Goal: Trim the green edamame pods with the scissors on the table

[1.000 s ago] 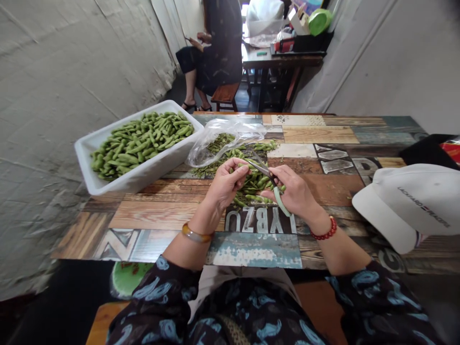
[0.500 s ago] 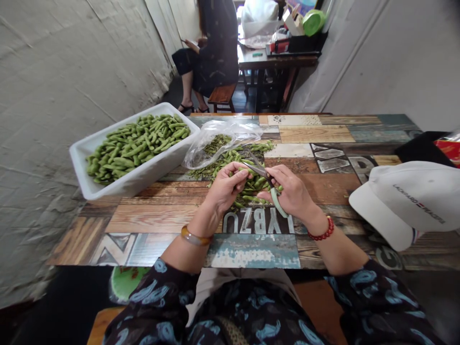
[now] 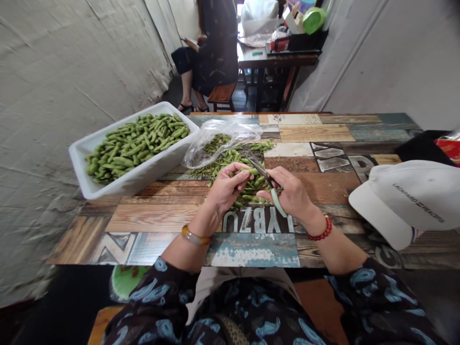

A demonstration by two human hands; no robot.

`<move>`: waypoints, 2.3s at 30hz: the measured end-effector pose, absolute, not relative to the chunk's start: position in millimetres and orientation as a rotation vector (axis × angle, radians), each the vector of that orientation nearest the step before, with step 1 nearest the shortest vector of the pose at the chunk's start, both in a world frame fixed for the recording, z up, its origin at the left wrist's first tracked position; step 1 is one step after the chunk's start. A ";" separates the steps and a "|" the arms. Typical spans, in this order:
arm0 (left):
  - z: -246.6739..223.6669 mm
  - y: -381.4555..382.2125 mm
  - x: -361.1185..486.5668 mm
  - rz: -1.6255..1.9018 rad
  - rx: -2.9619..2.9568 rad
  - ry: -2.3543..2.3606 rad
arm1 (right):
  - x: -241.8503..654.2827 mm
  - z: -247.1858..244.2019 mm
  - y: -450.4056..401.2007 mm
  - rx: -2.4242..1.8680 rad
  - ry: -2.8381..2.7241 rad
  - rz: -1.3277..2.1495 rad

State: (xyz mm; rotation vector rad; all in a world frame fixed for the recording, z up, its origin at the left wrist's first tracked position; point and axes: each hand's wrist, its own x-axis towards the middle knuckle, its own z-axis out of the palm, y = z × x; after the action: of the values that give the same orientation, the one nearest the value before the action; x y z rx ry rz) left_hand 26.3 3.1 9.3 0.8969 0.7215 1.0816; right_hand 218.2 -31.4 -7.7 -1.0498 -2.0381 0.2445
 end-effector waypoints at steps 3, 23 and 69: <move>13.9 6.5 21.8 1.114 0.882 0.745 | 218.8 -11.8 -29.3 -1.092 -2.017 0.230; -9.3 38.8 -4.6 1.009 1.924 1.479 | 224.2 -14.8 -26.0 -1.188 -1.957 0.242; 14.8 3.4 22.3 1.047 1.112 0.817 | 222.8 -11.1 -29.7 -1.182 -2.033 0.253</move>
State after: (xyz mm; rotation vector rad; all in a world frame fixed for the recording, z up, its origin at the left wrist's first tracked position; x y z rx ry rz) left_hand 22.3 3.4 14.8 1.1116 0.8169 1.0475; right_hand 222.8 -29.7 -11.1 -1.1820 -2.0330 0.2526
